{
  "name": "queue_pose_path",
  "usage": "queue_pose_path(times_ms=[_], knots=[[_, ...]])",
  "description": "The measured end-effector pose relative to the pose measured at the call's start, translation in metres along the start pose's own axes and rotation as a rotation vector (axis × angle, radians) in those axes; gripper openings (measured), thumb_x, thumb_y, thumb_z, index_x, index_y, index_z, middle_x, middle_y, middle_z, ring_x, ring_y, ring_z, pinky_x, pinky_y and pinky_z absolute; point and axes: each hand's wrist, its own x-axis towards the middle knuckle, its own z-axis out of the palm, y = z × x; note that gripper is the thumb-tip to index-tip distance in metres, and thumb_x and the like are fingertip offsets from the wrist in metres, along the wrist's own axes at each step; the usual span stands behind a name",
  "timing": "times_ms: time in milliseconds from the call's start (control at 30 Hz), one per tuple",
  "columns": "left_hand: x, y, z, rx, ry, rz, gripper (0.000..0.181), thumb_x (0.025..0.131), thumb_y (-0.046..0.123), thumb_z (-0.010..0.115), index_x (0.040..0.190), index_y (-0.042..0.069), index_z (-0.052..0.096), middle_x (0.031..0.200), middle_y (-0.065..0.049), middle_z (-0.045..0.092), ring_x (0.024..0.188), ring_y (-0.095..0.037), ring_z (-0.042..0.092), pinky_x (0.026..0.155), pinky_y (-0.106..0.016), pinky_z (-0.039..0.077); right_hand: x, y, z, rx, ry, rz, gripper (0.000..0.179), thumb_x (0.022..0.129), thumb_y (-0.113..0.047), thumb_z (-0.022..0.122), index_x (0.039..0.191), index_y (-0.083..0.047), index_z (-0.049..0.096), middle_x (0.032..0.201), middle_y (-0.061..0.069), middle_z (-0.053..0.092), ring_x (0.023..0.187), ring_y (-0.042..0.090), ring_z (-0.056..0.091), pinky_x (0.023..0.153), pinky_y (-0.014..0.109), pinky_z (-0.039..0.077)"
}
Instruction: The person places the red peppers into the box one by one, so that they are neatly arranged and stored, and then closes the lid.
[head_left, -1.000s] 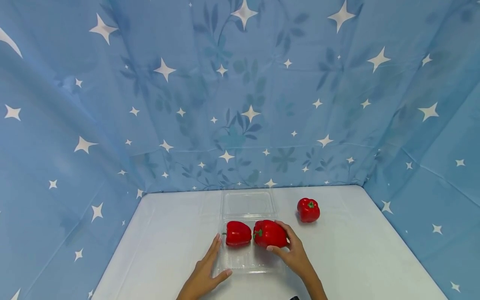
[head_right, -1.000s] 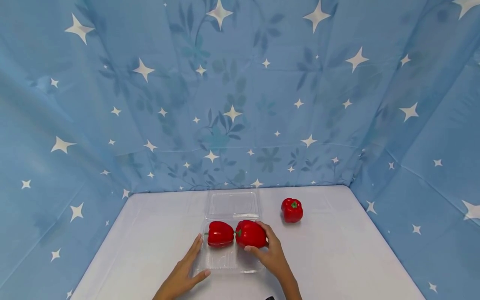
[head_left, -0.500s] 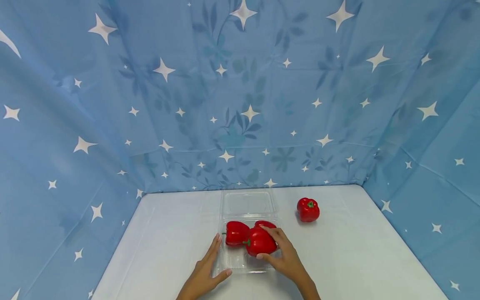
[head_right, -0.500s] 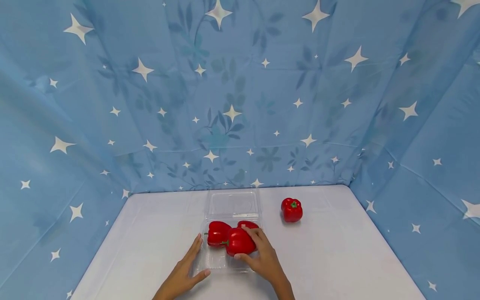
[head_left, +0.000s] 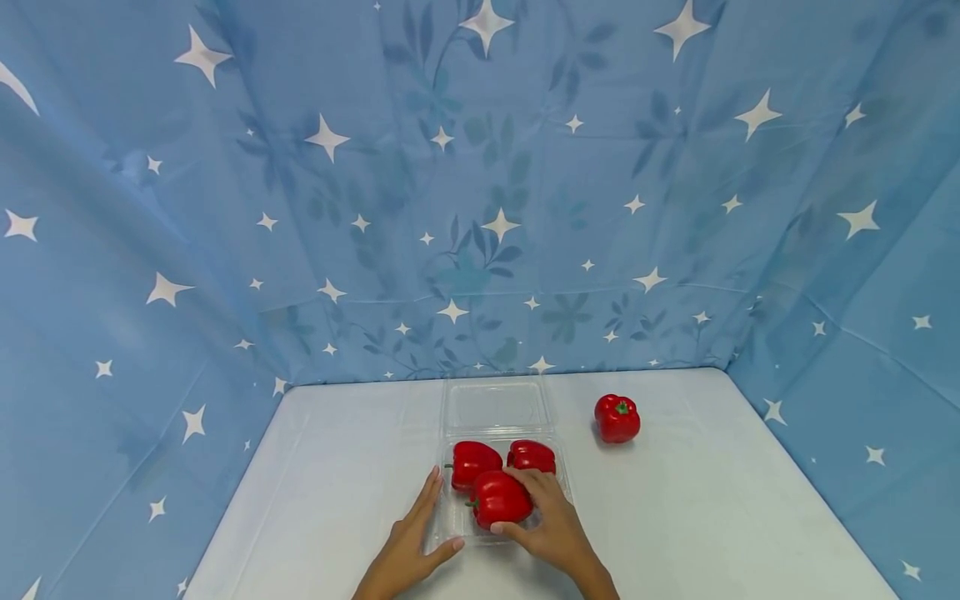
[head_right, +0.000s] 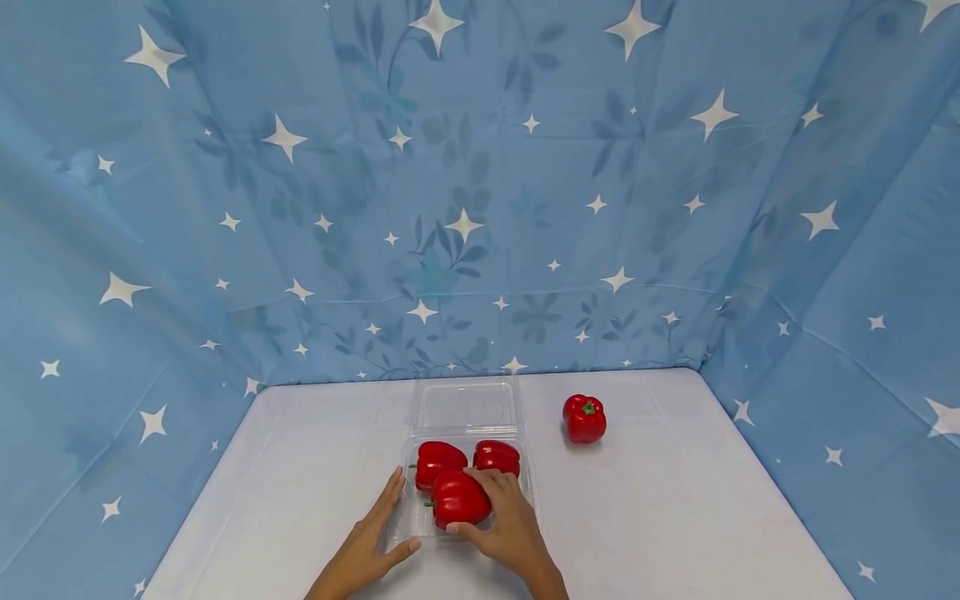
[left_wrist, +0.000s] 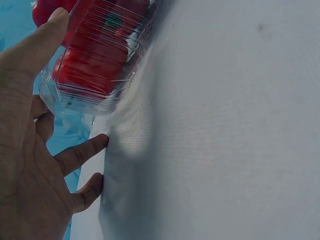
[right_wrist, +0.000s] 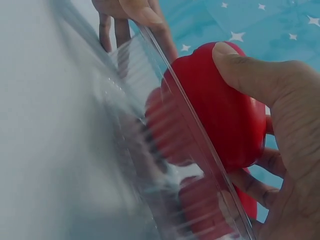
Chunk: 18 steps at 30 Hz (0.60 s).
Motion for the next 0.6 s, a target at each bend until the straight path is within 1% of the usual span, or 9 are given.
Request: queue_pose_path(times_ms=[100,200,400,500,600], knots=[[0.000,-0.001,0.001,-0.010,0.007,0.005,0.093,0.086,0.053,0.066,0.158,0.019,0.018,0.165,-0.003,0.016,0.142,-0.039,0.032,0.094,-0.067,0.046,0.001,-0.003,0.004,-0.017,0.008,-0.023,0.078,0.067,-0.061,0.079,0.133,-0.026,0.057,0.126,-0.006,0.062,0.111,0.014,0.054,0.085,0.044,0.060],[0.001,-0.001,0.001,-0.016,0.010,0.003,0.093,0.085,0.052,0.066,0.158,0.019,0.018,0.165,-0.003,0.016,0.142,-0.039,0.032,0.093,-0.068,0.046,0.001,-0.006,0.007,-0.031,0.019,-0.029,0.078,0.067,-0.061,0.079,0.132,-0.024,0.057,0.126,-0.005,0.063,0.108,0.013,0.055,0.084,0.044,0.060],[-0.001,-0.002,0.001,-0.015,0.023,0.016,0.091,0.085,0.052,0.067,0.157,0.019,0.021,0.165,-0.001,0.018,0.141,-0.038,0.035,0.094,-0.064,0.048,0.000,-0.011,0.014,-0.050,0.016,-0.013,0.078,0.068,-0.063,0.078,0.131,-0.023,0.057,0.125,-0.004,0.064,0.104,0.011,0.052,0.084,0.042,0.060],[-0.001,-0.003,0.001,-0.022,0.031,0.036,0.090,0.086,0.050,0.067,0.157,0.018,0.022,0.164,-0.001,0.018,0.140,-0.036,0.036,0.096,-0.062,0.048,0.000,-0.014,0.015,-0.071,0.013,-0.026,0.077,0.069,-0.063,0.077,0.130,-0.020,0.058,0.125,-0.002,0.065,0.102,0.011,0.052,0.083,0.041,0.060],[-0.001,-0.003,0.001,-0.016,0.034,0.039,0.091,0.086,0.052,0.067,0.157,0.019,0.021,0.164,0.000,0.018,0.140,-0.036,0.036,0.096,-0.061,0.048,0.001,-0.015,0.017,-0.094,0.002,-0.033,0.077,0.068,-0.063,0.077,0.129,-0.019,0.058,0.124,-0.001,0.065,0.101,0.012,0.052,0.082,0.041,0.060]])
